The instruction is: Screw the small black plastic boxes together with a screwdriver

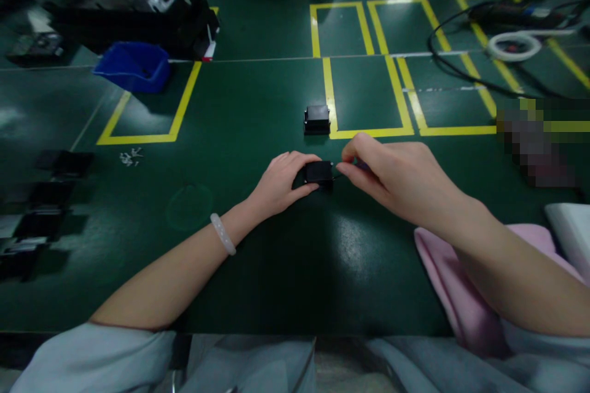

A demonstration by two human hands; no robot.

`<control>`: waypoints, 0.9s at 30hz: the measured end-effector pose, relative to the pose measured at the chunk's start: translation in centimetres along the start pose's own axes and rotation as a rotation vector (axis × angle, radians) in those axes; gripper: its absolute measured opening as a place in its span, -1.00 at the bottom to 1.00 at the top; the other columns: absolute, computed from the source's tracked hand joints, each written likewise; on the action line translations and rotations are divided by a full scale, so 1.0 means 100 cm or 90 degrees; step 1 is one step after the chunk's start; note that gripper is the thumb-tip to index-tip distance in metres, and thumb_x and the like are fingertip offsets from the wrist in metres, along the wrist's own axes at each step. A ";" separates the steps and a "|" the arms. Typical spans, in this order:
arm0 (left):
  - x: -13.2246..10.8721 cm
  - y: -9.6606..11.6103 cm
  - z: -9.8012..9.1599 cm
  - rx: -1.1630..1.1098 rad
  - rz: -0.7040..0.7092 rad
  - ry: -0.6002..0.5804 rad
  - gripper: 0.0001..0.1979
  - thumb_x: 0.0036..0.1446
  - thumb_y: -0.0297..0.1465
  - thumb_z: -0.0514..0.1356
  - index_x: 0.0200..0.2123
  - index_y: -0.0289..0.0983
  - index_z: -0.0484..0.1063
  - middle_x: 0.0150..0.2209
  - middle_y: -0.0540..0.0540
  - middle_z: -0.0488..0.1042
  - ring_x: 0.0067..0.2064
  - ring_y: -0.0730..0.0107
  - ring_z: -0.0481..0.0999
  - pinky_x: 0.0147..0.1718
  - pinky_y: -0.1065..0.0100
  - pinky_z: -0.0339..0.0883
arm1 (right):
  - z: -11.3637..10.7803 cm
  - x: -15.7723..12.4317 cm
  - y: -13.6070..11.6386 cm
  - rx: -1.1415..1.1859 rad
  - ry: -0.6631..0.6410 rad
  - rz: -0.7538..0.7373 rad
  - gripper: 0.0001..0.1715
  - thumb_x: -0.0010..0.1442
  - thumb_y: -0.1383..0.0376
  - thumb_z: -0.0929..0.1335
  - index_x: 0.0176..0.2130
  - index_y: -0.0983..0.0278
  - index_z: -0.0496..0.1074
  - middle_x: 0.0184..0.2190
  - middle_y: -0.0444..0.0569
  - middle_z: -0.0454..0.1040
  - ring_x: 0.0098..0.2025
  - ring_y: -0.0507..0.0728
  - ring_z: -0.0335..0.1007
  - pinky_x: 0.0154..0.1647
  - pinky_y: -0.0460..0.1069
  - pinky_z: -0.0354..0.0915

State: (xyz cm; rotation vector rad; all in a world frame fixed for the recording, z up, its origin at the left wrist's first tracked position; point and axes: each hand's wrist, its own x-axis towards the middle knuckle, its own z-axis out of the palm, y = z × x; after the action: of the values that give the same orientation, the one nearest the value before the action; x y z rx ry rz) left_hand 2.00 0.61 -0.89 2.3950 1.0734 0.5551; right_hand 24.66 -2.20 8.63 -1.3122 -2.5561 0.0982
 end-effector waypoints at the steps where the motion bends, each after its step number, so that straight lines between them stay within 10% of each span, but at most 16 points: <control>1: 0.000 0.000 0.000 0.001 0.000 -0.001 -0.62 0.28 -0.28 0.22 0.11 -0.26 0.31 0.05 -0.16 0.47 0.10 0.14 0.43 0.13 0.09 0.24 | 0.000 0.000 0.000 0.002 -0.002 0.004 -0.75 0.38 0.18 0.19 -0.19 0.28 0.33 -0.54 -0.16 0.42 -0.55 0.04 0.34 -0.53 -0.06 -0.02; 27: -0.001 0.001 0.000 0.005 -0.015 -0.007 -0.63 0.30 -0.26 0.19 0.12 -0.23 0.29 0.06 -0.16 0.46 0.10 0.13 0.43 0.12 0.10 0.25 | 0.004 0.000 0.003 0.028 0.015 0.039 -0.74 0.37 0.13 0.20 -0.17 0.27 0.31 -0.50 -0.14 0.43 -0.54 0.02 0.32 -0.51 -0.08 0.01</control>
State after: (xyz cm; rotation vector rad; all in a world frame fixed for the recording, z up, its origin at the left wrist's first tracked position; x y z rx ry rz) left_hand 2.01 0.50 -0.82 2.3858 1.0998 0.5307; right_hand 24.82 -1.98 8.22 -1.3678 -2.4808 0.1487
